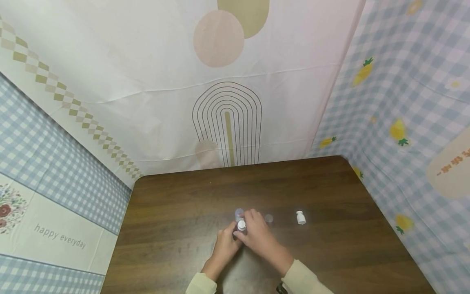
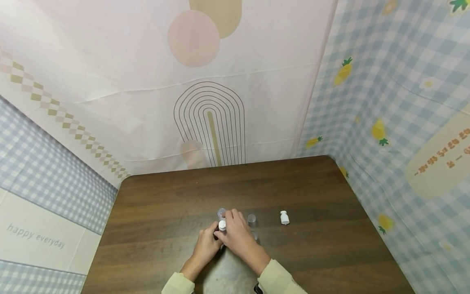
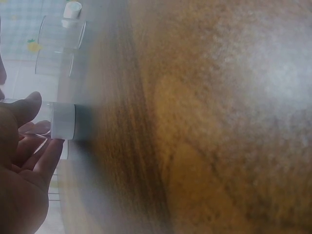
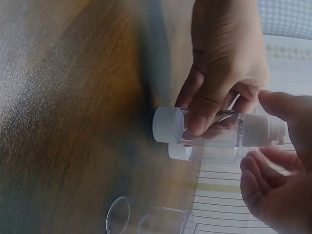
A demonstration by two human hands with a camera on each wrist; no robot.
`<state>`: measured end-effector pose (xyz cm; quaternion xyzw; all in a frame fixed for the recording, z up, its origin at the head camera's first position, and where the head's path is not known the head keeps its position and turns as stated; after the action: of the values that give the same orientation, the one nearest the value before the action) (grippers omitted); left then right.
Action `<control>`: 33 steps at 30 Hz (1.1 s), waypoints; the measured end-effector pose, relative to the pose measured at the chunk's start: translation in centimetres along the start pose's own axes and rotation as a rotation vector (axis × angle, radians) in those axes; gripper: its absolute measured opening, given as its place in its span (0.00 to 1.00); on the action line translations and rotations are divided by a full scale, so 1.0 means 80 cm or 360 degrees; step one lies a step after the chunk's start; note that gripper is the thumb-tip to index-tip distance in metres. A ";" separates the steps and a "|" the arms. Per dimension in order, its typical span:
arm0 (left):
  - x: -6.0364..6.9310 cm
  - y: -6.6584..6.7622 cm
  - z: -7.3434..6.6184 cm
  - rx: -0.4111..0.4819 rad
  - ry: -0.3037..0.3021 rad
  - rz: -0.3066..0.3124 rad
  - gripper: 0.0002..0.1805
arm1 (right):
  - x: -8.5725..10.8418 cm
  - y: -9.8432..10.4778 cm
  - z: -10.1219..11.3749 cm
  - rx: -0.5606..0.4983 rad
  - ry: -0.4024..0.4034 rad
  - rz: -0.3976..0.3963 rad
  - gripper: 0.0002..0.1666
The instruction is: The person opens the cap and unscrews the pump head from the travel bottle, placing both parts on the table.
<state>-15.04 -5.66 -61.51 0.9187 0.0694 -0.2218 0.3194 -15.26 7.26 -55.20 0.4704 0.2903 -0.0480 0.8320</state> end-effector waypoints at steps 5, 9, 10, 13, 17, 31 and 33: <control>0.001 0.000 0.000 -0.0029 0.0017 0.0009 0.20 | 0.001 -0.003 0.000 0.0070 -0.0032 -0.0036 0.27; 0.001 -0.001 0.000 -0.0023 0.0031 0.0017 0.19 | 0.001 -0.003 0.000 0.0030 -0.0037 -0.0046 0.23; 0.001 -0.001 0.000 -0.0015 0.0034 0.0020 0.19 | 0.002 -0.003 0.000 0.0014 -0.0038 -0.0050 0.22; 0.000 -0.001 -0.001 0.0017 0.0057 0.0033 0.18 | 0.002 -0.003 -0.001 -0.0054 -0.0039 -0.0079 0.21; -0.001 0.000 -0.001 0.0033 0.0052 0.0024 0.17 | 0.003 -0.002 -0.002 -0.0168 -0.0061 -0.0111 0.19; 0.000 -0.001 0.000 0.0023 -0.0028 -0.0024 0.18 | 0.004 0.000 -0.006 -0.0401 -0.0177 0.0052 0.26; 0.001 -0.001 0.000 0.0006 -0.0023 -0.0017 0.18 | 0.004 0.001 -0.005 -0.0368 -0.0182 0.0027 0.29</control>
<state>-14.99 -5.64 -61.58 0.9172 0.0714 -0.2303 0.3171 -15.13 7.68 -55.47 0.3704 0.2421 -0.0339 0.8961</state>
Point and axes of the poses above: each hand's wrist, its own x-axis away from the middle knuckle, its own y-axis out of the back of the hand, z = x × y, the point moved 4 cm from there along -x, towards the middle knuckle, and after that the axes turned 12 degrees about -z, right-handed, at the moved point
